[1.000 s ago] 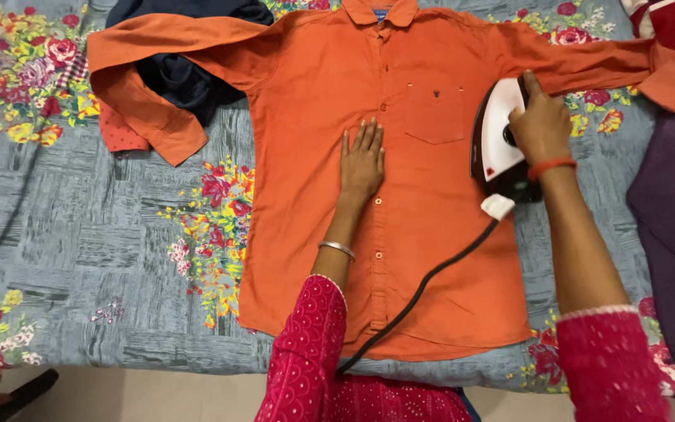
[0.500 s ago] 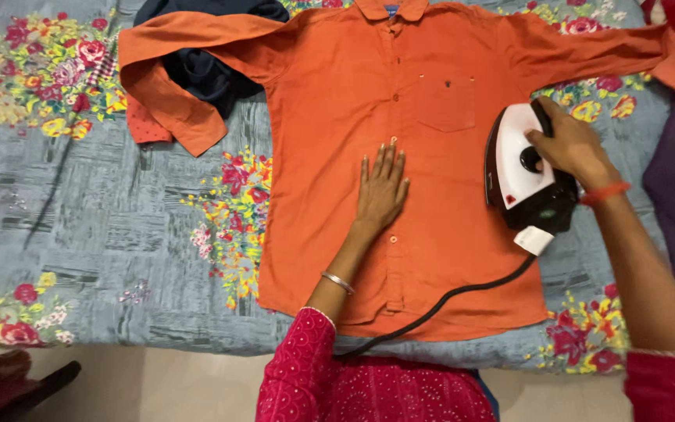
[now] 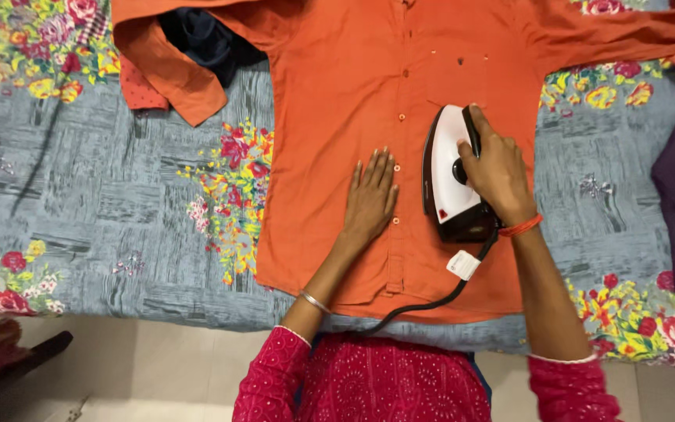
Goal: The person irons an orange long-sleeved shirt laid out on a floral bedsheet. They smooth the fabric with their hands, then use a white and black electric iron to press the front body, collar, and sleeves. The person adjusts the shirt's position and folds the sleeves before continuing to iron.
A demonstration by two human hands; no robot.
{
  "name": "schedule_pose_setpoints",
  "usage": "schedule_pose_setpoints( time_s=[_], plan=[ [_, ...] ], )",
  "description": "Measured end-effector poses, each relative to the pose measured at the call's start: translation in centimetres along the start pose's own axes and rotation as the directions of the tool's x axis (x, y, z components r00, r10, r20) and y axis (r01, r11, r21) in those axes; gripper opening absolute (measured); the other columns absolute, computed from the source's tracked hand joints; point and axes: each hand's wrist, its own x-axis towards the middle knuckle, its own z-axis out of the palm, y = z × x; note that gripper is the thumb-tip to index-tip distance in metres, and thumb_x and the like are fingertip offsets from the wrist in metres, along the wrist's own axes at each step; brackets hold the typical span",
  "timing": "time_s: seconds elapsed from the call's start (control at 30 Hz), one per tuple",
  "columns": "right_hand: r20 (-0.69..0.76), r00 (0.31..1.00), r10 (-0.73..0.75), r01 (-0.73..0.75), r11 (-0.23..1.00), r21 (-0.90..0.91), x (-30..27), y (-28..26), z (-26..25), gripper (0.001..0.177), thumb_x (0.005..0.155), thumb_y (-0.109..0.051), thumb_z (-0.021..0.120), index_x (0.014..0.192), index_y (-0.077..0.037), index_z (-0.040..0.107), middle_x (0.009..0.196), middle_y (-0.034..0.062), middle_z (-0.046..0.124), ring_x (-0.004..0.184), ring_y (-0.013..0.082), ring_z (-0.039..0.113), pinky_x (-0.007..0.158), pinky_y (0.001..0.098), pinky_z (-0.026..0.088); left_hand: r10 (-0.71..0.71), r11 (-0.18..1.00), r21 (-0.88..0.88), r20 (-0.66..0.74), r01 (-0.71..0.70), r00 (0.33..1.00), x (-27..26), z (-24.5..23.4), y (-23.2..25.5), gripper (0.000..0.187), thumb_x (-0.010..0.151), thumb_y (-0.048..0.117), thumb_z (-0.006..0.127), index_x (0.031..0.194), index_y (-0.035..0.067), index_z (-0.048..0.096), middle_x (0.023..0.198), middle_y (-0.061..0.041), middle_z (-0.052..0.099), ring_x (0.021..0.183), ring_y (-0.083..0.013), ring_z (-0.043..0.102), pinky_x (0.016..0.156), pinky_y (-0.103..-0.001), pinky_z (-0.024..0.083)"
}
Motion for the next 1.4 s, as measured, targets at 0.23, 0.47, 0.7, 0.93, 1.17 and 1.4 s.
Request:
schedule_pose_setpoints(
  time_s=[0.23,0.47,0.7,0.93,1.17,1.4],
  plan=[
    [0.19,0.974,0.121,-0.149,0.979,0.137,-6.5,-2.3,-0.3,0.073,0.098,-0.031,0.058,0.161,-0.008,0.032,0.067,0.0323,0.068,0.071,0.0494,0.07,0.074,0.0574,0.053,-0.009,0.999,-0.031,-0.025,0.008,1.0,0.0,-0.6,0.3,0.059,0.106,0.03,0.042,0.157,0.001,0.037,0.168,-0.014,0.029,0.157,-0.0259,0.022,0.128,-0.049,0.014],
    [-0.095,0.99,-0.105,0.114,0.989,0.094,-3.4,-3.0,0.9,0.065,0.098,-0.026,0.065,0.156,-0.005,0.045,0.097,0.0327,0.068,0.085,0.052,0.067,0.074,0.0584,0.052,-0.024,1.0,0.016,0.01,0.024,1.0,-0.4,-0.7,0.6,0.056,0.107,0.03,0.043,0.156,0.002,0.038,0.169,-0.012,0.029,0.158,-0.0256,0.024,0.13,-0.049,0.014],
    [0.16,0.964,0.214,-0.231,0.968,0.1,-8.7,-5.8,-0.9,0.069,0.095,-0.026,0.063,0.16,-0.018,0.043,0.079,0.0338,0.067,0.079,0.0508,0.068,0.073,0.0583,0.051,0.001,1.0,-0.028,0.028,0.0,1.0,-3.4,-2.7,1.3,0.062,0.103,0.031,0.046,0.157,0.001,0.037,0.168,-0.014,0.029,0.157,-0.0277,0.024,0.129,-0.05,0.014],
    [0.033,0.996,0.081,-0.085,0.989,0.12,-5.8,-5.1,-0.1,0.064,0.094,-0.024,0.065,0.155,-0.011,0.048,0.09,0.0327,0.068,0.084,0.0509,0.068,0.074,0.0564,0.052,0.021,0.999,-0.033,0.05,-0.019,0.999,-3.7,-3.1,1.5,0.065,0.102,0.033,0.048,0.157,0.0,0.036,0.168,-0.014,0.028,0.157,-0.0277,0.023,0.129,-0.05,0.013],
    [0.154,0.962,0.226,-0.235,0.971,0.043,-11.8,-7.2,-1.8,0.072,0.094,-0.024,0.063,0.161,-0.015,0.04,0.071,0.0326,0.065,0.072,0.0528,0.065,0.069,0.0609,0.048,0.001,0.999,-0.045,0.044,0.001,0.999,-4.2,-2.6,1.5,0.064,0.103,0.033,0.047,0.158,0.002,0.036,0.169,-0.012,0.027,0.158,-0.026,0.022,0.13,-0.05,0.013],
    [0.083,0.982,0.169,-0.175,0.982,0.065,-10.5,-7.3,-1.3,0.067,0.093,-0.022,0.063,0.157,-0.013,0.044,0.073,0.032,0.064,0.072,0.0527,0.065,0.068,0.0608,0.049,-0.071,0.99,-0.119,0.028,0.074,0.997,-4.5,-2.8,2.8,0.061,0.106,0.033,0.047,0.156,0.0,0.038,0.169,-0.013,0.027,0.159,-0.0281,0.02,0.129,-0.053,0.011]
  ],
)
